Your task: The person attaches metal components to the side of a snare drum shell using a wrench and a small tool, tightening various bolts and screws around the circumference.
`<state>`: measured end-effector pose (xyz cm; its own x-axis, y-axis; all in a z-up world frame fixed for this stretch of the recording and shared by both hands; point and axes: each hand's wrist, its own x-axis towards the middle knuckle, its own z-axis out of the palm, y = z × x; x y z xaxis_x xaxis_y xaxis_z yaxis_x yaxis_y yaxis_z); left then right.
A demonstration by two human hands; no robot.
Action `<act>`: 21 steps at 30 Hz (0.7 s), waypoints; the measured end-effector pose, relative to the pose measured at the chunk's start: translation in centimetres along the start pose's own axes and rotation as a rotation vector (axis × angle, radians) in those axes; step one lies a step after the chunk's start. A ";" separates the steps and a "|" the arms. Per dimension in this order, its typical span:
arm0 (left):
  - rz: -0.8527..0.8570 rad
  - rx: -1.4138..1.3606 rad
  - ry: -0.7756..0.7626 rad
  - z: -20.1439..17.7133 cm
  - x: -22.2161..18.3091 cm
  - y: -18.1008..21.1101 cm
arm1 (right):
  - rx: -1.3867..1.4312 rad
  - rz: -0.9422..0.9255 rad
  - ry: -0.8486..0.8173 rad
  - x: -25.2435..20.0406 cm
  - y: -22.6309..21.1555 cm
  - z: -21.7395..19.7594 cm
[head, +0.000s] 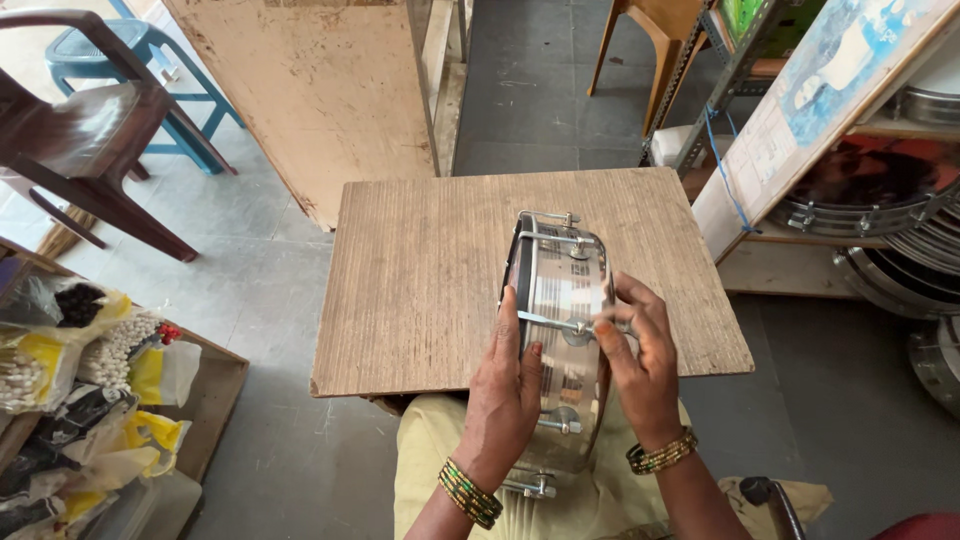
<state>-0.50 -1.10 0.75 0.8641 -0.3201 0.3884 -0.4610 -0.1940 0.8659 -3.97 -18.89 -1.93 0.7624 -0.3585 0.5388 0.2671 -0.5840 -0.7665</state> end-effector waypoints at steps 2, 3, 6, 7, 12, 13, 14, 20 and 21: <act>-0.011 0.009 -0.011 -0.1 0.1 0.1 | 0.077 0.050 -0.001 0.7 0.1 0.5; -0.021 0.014 -0.017 -0.2 0.2 0.1 | 0.109 0.056 0.008 1.3 0.2 0.9; 0.033 0.022 0.006 -0.1 -0.3 0.2 | 0.216 0.283 0.004 3.3 0.5 1.2; 0.067 0.025 0.021 -0.1 -0.3 0.3 | 0.254 0.391 -0.002 3.8 0.5 1.3; 0.034 -0.009 0.038 -0.3 -0.9 0.0 | 0.391 0.105 0.005 0.9 -1.3 0.9; 0.003 -0.032 0.037 -0.3 -0.9 0.0 | 0.334 0.057 -0.015 0.6 -1.5 1.0; 0.021 -0.033 0.042 -0.4 -0.9 0.0 | 0.305 0.082 -0.004 0.7 -1.5 1.3; -0.022 -0.021 0.033 -0.4 -1.4 0.3 | 0.463 0.320 -0.017 3.5 -0.8 1.9; -0.016 -0.007 0.047 -0.5 -1.5 0.3 | 0.556 0.296 -0.015 2.9 -1.1 1.5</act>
<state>-1.84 -0.24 0.57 0.8801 -0.2728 0.3886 -0.4456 -0.1921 0.8744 -1.17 -18.22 -0.07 0.8580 -0.4348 0.2737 0.3067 0.0061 -0.9518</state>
